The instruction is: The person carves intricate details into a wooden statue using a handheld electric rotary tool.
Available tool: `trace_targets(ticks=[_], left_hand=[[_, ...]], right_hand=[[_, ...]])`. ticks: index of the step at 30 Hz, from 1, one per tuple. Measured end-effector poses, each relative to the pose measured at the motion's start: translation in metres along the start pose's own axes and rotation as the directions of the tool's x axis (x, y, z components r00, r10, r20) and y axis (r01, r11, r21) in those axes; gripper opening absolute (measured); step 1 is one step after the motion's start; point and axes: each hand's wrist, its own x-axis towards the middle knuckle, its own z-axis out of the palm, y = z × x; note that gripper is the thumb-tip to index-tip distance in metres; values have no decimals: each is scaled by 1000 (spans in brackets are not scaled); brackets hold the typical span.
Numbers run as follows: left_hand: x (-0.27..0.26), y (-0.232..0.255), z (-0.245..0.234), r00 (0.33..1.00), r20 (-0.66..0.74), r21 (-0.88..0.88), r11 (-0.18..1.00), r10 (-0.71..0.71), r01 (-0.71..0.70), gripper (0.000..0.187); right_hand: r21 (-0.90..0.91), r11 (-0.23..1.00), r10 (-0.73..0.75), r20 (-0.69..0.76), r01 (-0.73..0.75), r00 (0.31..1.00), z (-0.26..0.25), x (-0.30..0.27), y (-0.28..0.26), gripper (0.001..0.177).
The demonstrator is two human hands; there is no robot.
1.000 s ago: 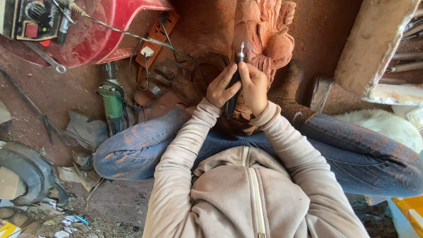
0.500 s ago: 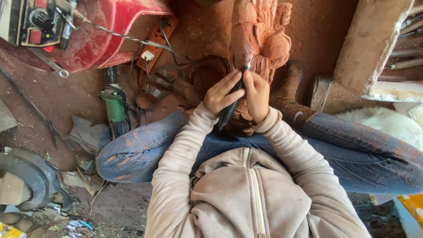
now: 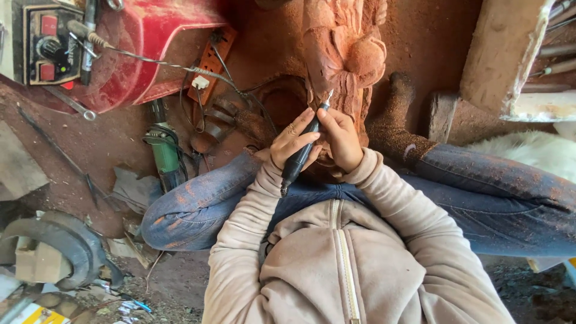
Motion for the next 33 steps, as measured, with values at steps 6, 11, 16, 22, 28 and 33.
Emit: trace_targets(ticks=[6, 11, 16, 22, 28, 33], left_hand=[[9, -11, 13, 998, -29, 47, 997, 58, -56, 17], [22, -10, 19, 997, -31, 91, 994, 66, -63, 16], [18, -12, 24, 995, -27, 140, 986, 97, -92, 15], [7, -12, 35, 986, -33, 242, 958, 165, -152, 14], [2, 3, 51, 974, -92, 351, 922, 205, -161, 11], [0, 5, 63, 967, -85, 435, 882, 241, -181, 17]], right_hand=[[-32, 998, -50, 1, 50, 999, -13, 20, 1, 37], [-9, 998, -61, -24, 60, 998, 0, 16, -22, 37], [-24, 998, -60, -35, 59, 998, 5, 12, -31, 36], [-124, 989, -86, -41, 80, 995, -2, 7, -25, 38], [-199, 977, -82, -36, 74, 996, -19, 1, -22, 40], [-366, 929, -46, 33, 54, 998, -28, 1, -37, 43]])
